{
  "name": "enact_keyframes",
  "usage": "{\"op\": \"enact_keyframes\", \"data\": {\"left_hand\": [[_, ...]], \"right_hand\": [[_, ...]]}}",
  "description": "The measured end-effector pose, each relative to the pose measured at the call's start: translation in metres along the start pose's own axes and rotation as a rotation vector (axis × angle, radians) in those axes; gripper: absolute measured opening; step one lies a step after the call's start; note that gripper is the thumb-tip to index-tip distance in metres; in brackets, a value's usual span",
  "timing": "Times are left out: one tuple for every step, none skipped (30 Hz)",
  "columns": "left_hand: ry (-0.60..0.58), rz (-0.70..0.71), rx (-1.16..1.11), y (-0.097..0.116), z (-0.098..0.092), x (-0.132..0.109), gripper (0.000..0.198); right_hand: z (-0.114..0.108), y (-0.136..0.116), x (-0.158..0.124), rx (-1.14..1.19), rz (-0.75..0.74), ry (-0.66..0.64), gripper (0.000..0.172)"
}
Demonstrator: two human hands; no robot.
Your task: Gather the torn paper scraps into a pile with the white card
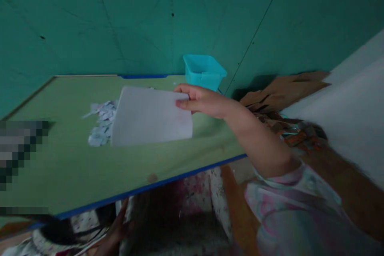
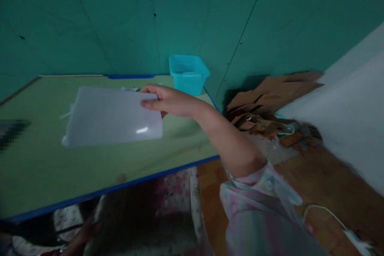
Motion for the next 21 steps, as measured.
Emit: {"op": "enact_keyframes", "data": {"left_hand": [[0.021,0.03,0.007,0.004,0.001,-0.001,0.057],[0.022,0.064,0.023,0.008,0.003,-0.001,0.055],[0.018,0.094,0.037,0.011,0.004,0.001,0.053],[0.011,0.118,0.046,0.013,0.005,0.003,0.051],[0.005,0.141,0.054,0.015,0.005,0.005,0.049],[0.0,0.157,0.062,0.015,0.006,0.007,0.048],[-0.003,0.163,0.068,0.015,0.007,0.008,0.047],[-0.003,0.161,0.071,0.014,0.009,0.008,0.045],[-0.006,0.156,0.071,0.012,0.012,0.008,0.043],[-0.017,0.147,0.068,0.011,0.016,0.006,0.041],[-0.036,0.138,0.063,0.011,0.021,0.003,0.041],[-0.059,0.134,0.057,0.011,0.028,0.0,0.041],[-0.084,0.136,0.05,0.013,0.036,-0.003,0.043],[-0.115,0.142,0.044,0.015,0.044,-0.006,0.047],[-0.159,0.125,0.047,0.017,0.053,-0.01,0.052],[-0.21,0.081,0.06,0.019,0.061,-0.014,0.059],[-0.257,0.023,0.073,0.019,0.07,-0.018,0.063],[-0.299,-0.045,0.082,0.019,0.077,-0.024,0.066],[-0.331,-0.12,0.087,0.017,0.084,-0.03,0.067],[-0.309,-0.106,0.039,0.018,0.089,-0.036,0.061],[-0.297,-0.093,-0.005,0.017,0.094,-0.042,0.057]], "right_hand": [[-0.011,-0.003,-0.009,-0.025,-0.01,0.078,0.017],[-0.023,-0.004,-0.021,-0.059,-0.008,0.164,0.017],[-0.034,-0.002,-0.035,-0.082,0.006,0.249,0.016],[-0.045,0.003,-0.051,-0.097,0.049,0.329,0.016],[-0.055,0.01,-0.069,-0.107,0.111,0.403,0.016],[-0.064,0.018,-0.087,-0.122,0.167,0.478,0.017],[-0.073,0.027,-0.105,-0.147,0.231,0.552,0.018],[-0.08,0.036,-0.122,-0.178,0.299,0.616,0.019],[-0.086,0.044,-0.137,-0.211,0.362,0.667,0.021],[-0.089,0.052,-0.148,-0.238,0.422,0.68,0.023],[-0.091,0.057,-0.156,-0.244,0.437,0.691,0.025],[-0.091,0.061,-0.16,-0.256,0.437,0.684,0.026],[-0.09,0.063,-0.162,-0.275,0.421,0.658,0.027],[-0.088,0.064,-0.16,-0.29,0.399,0.627,0.027],[-0.086,0.064,-0.158,-0.305,0.38,0.59,0.027],[-0.084,0.064,-0.154,-0.312,0.371,0.556,0.027],[-0.082,0.063,-0.15,-0.311,0.371,0.529,0.026],[-0.081,0.063,-0.146,-0.305,0.374,0.505,0.025],[-0.079,0.063,-0.143,-0.3,0.376,0.486,0.024],[-0.077,0.062,-0.14,-0.3,0.372,0.466,0.023],[-0.076,0.062,-0.138,-0.304,0.363,0.448,0.023]]}}
Point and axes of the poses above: each hand's wrist, its own x-axis towards the middle knuckle, its own z-axis out of the palm, y = z × x, the point moved 3 cm from there along x, towards the middle knuckle, and after that the axes turned 12 degrees about y, right-handed, at the moved point
